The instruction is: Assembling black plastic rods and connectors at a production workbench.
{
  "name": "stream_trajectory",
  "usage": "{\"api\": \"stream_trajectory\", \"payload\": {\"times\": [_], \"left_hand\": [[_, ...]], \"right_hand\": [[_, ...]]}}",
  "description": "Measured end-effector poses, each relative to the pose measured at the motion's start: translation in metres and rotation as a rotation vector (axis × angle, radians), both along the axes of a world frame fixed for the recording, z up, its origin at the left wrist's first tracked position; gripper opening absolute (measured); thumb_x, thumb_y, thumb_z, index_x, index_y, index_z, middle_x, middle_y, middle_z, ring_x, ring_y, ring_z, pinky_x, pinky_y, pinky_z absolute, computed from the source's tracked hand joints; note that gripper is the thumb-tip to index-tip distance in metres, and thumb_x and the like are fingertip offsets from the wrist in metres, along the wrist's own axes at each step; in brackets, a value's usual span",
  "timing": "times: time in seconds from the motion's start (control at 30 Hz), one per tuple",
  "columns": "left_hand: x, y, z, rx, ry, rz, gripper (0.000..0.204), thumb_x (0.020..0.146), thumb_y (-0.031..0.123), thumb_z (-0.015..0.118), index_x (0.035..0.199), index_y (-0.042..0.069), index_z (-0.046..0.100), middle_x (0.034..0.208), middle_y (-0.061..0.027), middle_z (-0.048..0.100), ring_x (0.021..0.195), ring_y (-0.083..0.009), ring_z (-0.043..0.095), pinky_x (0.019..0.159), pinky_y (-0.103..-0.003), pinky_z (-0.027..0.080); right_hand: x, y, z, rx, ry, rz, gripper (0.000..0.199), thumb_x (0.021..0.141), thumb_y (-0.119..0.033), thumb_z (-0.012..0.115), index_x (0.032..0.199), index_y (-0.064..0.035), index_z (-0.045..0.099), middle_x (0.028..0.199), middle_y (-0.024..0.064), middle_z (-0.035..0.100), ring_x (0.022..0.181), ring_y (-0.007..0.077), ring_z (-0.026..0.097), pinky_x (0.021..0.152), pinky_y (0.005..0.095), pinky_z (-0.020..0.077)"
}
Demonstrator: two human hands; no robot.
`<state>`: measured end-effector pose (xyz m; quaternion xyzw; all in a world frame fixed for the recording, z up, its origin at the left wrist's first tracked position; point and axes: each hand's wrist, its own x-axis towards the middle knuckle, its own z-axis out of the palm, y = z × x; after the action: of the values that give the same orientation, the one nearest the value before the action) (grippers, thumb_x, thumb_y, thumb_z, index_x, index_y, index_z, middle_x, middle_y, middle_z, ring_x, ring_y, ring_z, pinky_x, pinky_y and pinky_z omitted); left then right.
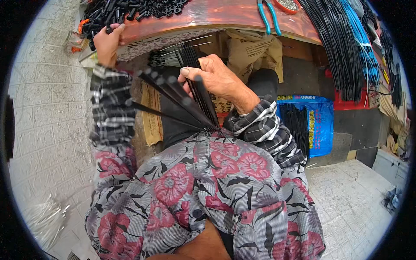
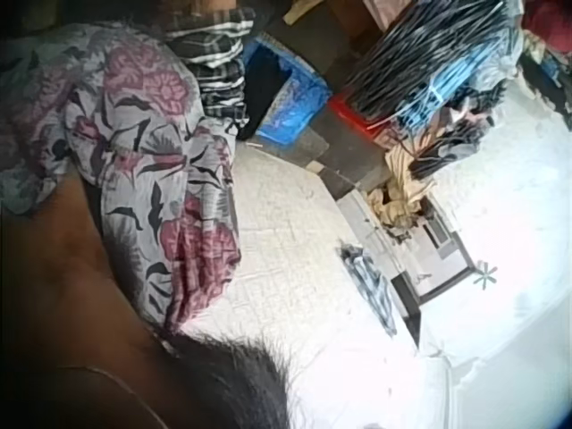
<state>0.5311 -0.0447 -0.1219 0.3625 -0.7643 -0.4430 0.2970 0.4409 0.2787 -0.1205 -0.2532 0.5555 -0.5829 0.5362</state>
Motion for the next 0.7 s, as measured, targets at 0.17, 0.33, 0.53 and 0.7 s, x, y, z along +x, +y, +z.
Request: {"api": "stream_trajectory", "payload": {"times": [0.17, 0.33, 0.53, 0.7], "left_hand": [[0.015, 0.119, 0.008, 0.732, 0.501, -0.404, 0.027, 0.09, 0.008, 0.061, 0.116, 0.0, 0.059, 0.094, -0.0175, 0.068, 0.072, -0.0197, 0.068, 0.063, -0.033, 0.059], [0.005, 0.159, -0.03, 1.109, 0.632, -0.449, 0.026, 0.092, 0.008, 0.058, 0.118, 0.003, 0.057, 0.1, -0.0161, 0.068, 0.076, -0.0209, 0.068, 0.069, -0.036, 0.059], [0.004, 0.163, -0.031, 1.112, 0.662, -0.492, 0.024, 0.094, 0.009, 0.057, 0.117, 0.005, 0.056, 0.101, -0.0142, 0.067, 0.082, -0.0208, 0.067, 0.074, -0.038, 0.059], [0.003, 0.161, -0.028, 1.088, 0.688, -0.556, 0.028, 0.094, 0.011, 0.058, 0.122, 0.005, 0.054, 0.104, -0.0169, 0.067, 0.084, -0.0224, 0.068, 0.073, -0.038, 0.059]], "right_hand": [[0.002, 0.002, -0.006, -0.063, 0.033, 0.021, 0.032, 0.093, -0.028, 0.061, 0.086, 0.0021, 0.071, 0.07, 0.0046, 0.067, 0.061, 0.01, 0.06, 0.057, 0.0254, 0.0478], [0.002, 0.005, -0.006, -0.077, 0.033, -0.015, 0.031, 0.094, -0.029, 0.062, 0.088, 0.0, 0.071, 0.071, 0.0049, 0.067, 0.065, 0.0092, 0.062, 0.061, 0.0237, 0.0487], [-0.001, 0.004, -0.002, -0.053, 0.068, 0.008, 0.031, 0.095, -0.028, 0.061, 0.09, 0.0004, 0.07, 0.071, 0.0082, 0.07, 0.064, 0.01, 0.066, 0.059, 0.0236, 0.0531], [0.001, 0.003, 0.003, -0.006, 0.008, 0.013, 0.032, 0.095, -0.029, 0.061, 0.093, 0.0015, 0.068, 0.072, 0.0104, 0.07, 0.061, 0.0119, 0.066, 0.057, 0.0242, 0.0549]]}}
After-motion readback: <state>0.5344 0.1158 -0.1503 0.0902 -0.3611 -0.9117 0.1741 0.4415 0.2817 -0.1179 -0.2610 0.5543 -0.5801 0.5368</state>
